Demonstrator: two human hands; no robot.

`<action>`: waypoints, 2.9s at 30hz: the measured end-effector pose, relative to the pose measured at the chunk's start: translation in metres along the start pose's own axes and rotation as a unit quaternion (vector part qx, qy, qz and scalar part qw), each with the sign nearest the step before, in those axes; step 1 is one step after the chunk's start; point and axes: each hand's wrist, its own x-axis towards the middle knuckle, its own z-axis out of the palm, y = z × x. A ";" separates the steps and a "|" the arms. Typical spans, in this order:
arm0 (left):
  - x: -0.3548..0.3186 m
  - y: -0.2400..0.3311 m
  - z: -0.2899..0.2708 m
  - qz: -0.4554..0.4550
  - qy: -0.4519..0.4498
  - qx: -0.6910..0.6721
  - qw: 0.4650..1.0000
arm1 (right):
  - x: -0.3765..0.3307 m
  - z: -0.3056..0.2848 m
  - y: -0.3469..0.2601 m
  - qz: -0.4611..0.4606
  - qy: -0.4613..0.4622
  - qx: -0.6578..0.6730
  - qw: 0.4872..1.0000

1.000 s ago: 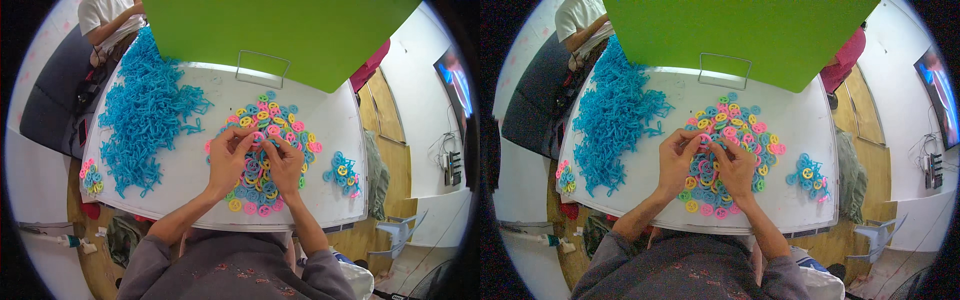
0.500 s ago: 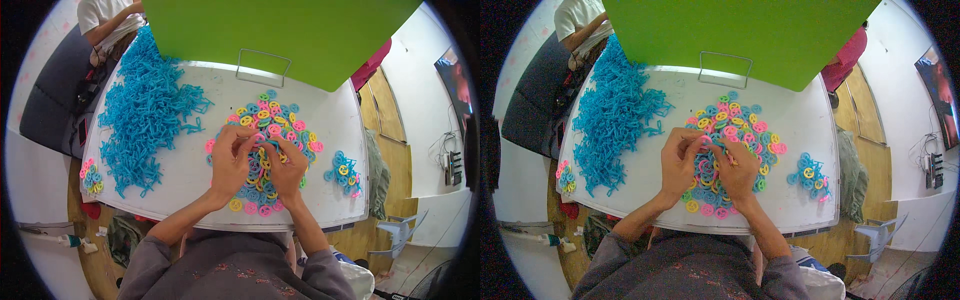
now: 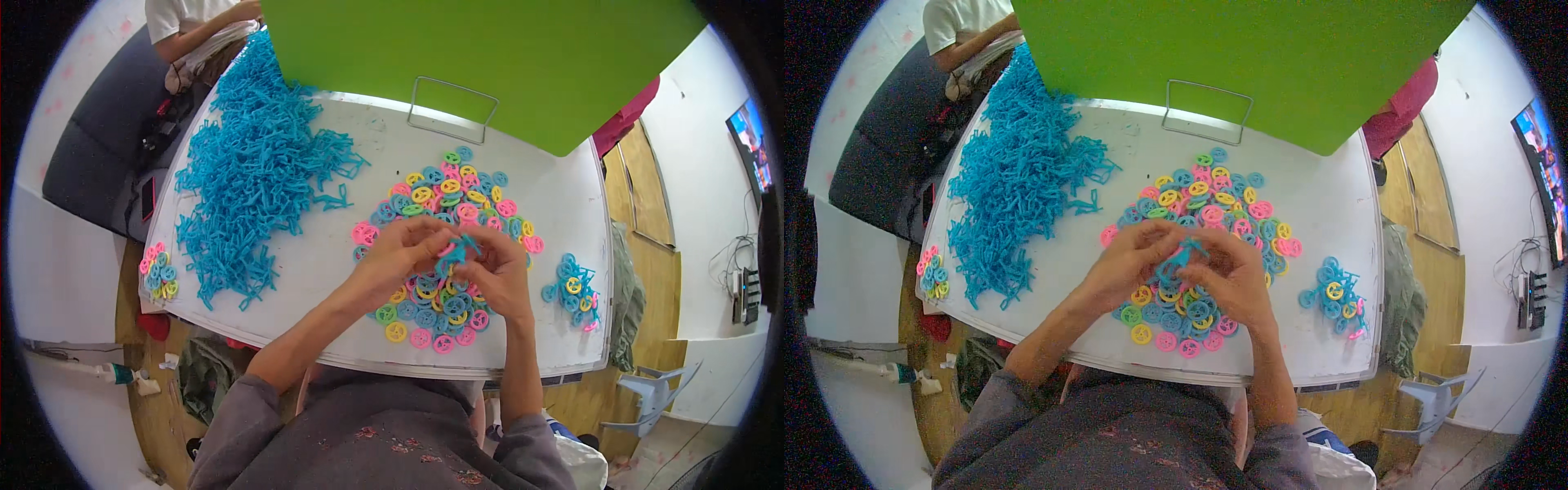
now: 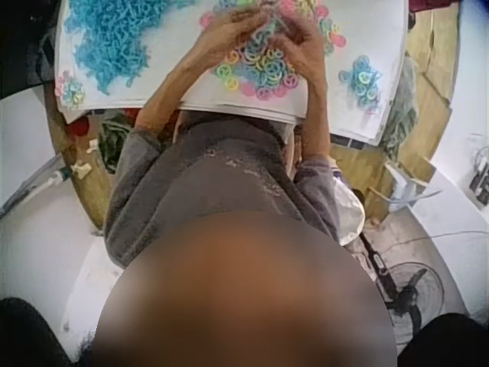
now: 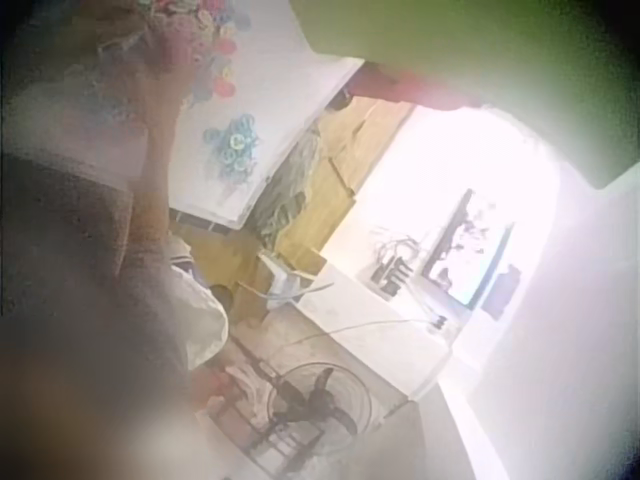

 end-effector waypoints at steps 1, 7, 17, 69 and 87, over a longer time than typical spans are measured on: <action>0.001 -0.002 0.003 -0.029 -0.026 0.000 0.999 | 0.000 -0.005 0.009 -0.042 -0.008 -0.091 0.995; -0.005 0.017 -0.031 0.152 0.142 0.364 0.908 | 0.011 -0.006 0.012 -0.231 0.093 -0.294 0.923; -0.011 0.002 -0.058 0.172 0.219 0.473 0.836 | 0.006 -0.001 0.018 -0.092 0.149 -0.118 0.978; 0.002 -0.016 0.022 0.308 0.186 0.112 0.926 | -0.003 0.034 0.021 -0.032 0.276 -0.100 0.955; 0.001 -0.014 0.012 0.283 0.132 0.130 0.941 | 0.001 0.022 0.031 -0.155 0.263 -0.240 0.922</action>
